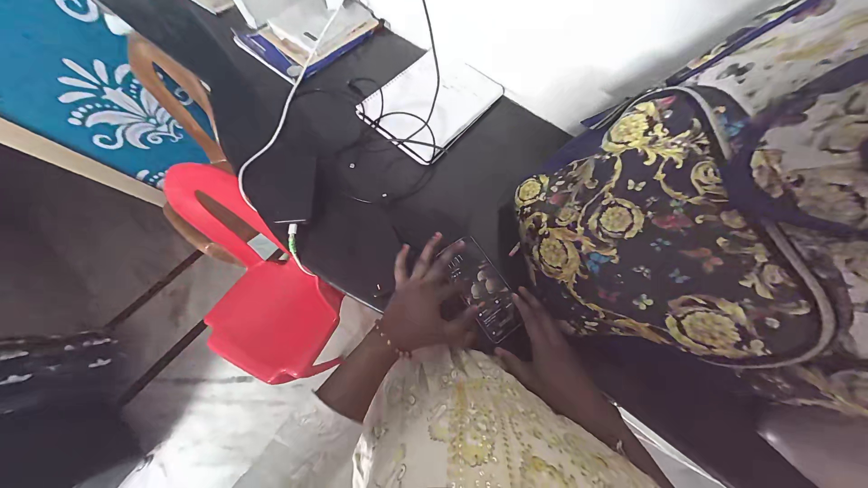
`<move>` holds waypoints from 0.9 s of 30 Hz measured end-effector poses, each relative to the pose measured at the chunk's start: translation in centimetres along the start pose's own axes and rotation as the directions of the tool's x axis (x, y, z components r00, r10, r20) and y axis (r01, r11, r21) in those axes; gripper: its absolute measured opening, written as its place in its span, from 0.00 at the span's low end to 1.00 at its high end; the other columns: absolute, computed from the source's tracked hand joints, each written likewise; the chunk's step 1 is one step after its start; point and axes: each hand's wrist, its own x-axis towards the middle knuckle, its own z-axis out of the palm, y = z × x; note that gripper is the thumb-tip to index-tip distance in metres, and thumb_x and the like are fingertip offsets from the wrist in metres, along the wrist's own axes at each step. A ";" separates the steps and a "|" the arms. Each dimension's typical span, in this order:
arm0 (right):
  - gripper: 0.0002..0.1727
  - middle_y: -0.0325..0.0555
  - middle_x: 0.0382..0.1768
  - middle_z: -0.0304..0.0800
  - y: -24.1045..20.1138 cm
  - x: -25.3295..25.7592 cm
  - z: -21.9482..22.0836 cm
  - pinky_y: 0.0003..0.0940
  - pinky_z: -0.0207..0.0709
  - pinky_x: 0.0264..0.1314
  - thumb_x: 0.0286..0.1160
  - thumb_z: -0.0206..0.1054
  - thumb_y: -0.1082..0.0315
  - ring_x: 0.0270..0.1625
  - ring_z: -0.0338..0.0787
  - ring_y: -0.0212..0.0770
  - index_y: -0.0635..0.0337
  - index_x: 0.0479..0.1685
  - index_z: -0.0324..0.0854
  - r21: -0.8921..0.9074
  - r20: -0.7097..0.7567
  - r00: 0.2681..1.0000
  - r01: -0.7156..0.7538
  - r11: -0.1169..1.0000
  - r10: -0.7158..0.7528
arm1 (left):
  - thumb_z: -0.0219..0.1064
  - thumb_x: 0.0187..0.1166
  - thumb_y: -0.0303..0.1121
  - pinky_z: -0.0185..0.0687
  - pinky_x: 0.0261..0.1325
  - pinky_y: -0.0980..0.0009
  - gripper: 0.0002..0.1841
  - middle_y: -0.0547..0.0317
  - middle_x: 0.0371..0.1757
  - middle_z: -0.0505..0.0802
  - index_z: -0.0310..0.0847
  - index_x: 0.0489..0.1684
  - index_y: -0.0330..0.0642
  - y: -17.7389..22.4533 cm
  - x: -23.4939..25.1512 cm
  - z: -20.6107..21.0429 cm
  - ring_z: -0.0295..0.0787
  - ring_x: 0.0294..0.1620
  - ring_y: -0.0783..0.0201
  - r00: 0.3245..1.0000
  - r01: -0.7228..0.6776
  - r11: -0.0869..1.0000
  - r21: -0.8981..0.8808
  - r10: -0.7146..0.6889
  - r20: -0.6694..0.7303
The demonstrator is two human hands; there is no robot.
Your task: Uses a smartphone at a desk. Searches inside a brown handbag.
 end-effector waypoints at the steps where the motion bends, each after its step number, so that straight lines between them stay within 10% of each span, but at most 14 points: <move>1: 0.49 0.69 0.84 0.67 0.0 0.2 0.0 0.55 0.75 0.77 0.63 0.76 0.51 0.80 0.77 0.64 0.68 0.86 0.64 -0.006 0.018 1.000 -0.018 1.000 0.018 | 0.59 0.79 0.62 0.35 0.86 0.29 0.25 0.53 0.89 0.71 0.96 0.50 0.57 0.3 -0.6 -0.2 0.47 0.95 0.40 0.995 -0.095 0.987 -0.132 0.093 -0.021; 4: 0.50 0.69 0.84 0.66 -0.5 1.0 -0.4 0.56 0.75 0.77 0.62 0.79 0.56 0.81 0.76 0.65 0.70 0.87 0.62 0.005 0.087 0.993 -0.075 0.997 0.074 | 0.65 0.80 0.52 0.59 0.88 0.59 0.22 0.45 0.81 0.79 0.91 0.32 0.40 0.4 -2.7 0.7 0.64 0.88 0.58 0.977 -0.213 0.795 -0.569 0.160 -0.142; 7: 0.50 0.70 0.81 0.70 -0.7 1.5 -0.8 0.54 0.75 0.77 0.60 0.80 0.57 0.79 0.78 0.65 0.72 0.85 0.64 0.006 0.103 0.992 -0.067 0.998 0.066 | 0.62 0.84 0.44 0.86 0.59 0.76 0.19 0.50 0.52 0.92 0.86 0.38 0.33 0.1 -4.6 2.4 0.90 0.54 0.72 0.992 -0.129 0.603 -0.787 0.070 -0.108; 13: 0.50 0.70 0.73 0.78 -0.7 2.1 -1.1 0.54 0.79 0.71 0.59 0.81 0.49 0.72 0.83 0.64 0.71 0.82 0.68 -0.026 0.120 0.990 -0.068 0.997 0.071 | 0.53 0.88 0.44 0.83 0.44 0.68 0.25 0.49 0.29 0.89 0.82 0.23 0.36 -0.1 -3.7 4.6 0.87 0.36 0.58 0.962 -0.272 0.727 -0.630 0.211 -0.171; 27: 0.47 0.70 0.70 0.80 0.0 2.6 -1.2 0.49 0.81 0.67 0.61 0.78 0.46 0.68 0.85 0.62 0.68 0.80 0.73 -0.018 0.142 0.989 -0.039 0.999 0.041 | 0.50 0.88 0.42 0.79 0.32 0.69 0.27 0.51 0.19 0.82 0.72 0.12 0.40 0.1 -2.9 5.8 0.83 0.25 0.58 0.937 -0.323 0.810 -0.489 0.202 -0.283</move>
